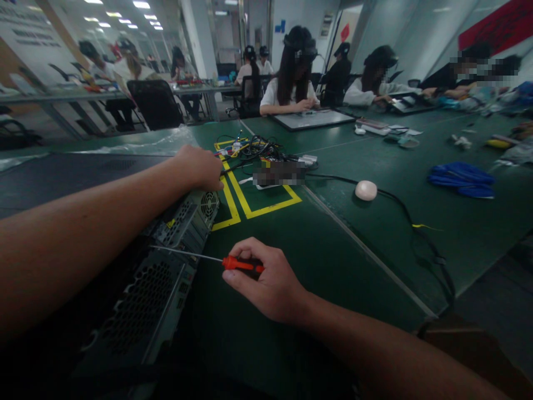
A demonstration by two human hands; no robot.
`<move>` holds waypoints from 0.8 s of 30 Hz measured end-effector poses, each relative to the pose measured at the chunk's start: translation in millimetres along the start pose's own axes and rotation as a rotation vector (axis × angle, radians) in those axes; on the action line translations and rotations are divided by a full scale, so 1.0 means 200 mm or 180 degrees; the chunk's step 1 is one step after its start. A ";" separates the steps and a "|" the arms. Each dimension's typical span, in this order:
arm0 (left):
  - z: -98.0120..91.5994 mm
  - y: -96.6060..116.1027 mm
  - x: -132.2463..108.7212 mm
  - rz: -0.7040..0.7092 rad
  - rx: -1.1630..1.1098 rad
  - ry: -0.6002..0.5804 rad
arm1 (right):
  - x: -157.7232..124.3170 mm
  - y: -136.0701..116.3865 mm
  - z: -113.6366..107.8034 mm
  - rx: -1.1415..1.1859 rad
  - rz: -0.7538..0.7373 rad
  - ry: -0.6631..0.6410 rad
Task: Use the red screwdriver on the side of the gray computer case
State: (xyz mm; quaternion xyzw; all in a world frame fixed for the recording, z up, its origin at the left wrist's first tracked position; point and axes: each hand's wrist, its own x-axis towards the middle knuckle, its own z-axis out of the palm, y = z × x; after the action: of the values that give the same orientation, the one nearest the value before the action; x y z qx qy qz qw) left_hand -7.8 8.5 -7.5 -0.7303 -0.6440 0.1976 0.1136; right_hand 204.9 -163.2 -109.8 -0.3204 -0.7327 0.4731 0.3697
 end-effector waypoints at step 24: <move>-0.02 0.01 -0.03 0.0027 0.0134 -0.0043 | 0.00 0.01 -0.01 -0.0048 -0.0067 0.0090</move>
State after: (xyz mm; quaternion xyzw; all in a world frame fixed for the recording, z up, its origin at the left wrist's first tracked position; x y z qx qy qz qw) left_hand -4.3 2.9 -3.9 -0.7291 -0.6374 0.2164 0.1238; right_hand 205.6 -161.6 -110.6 -0.3221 -0.7342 0.4591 0.3826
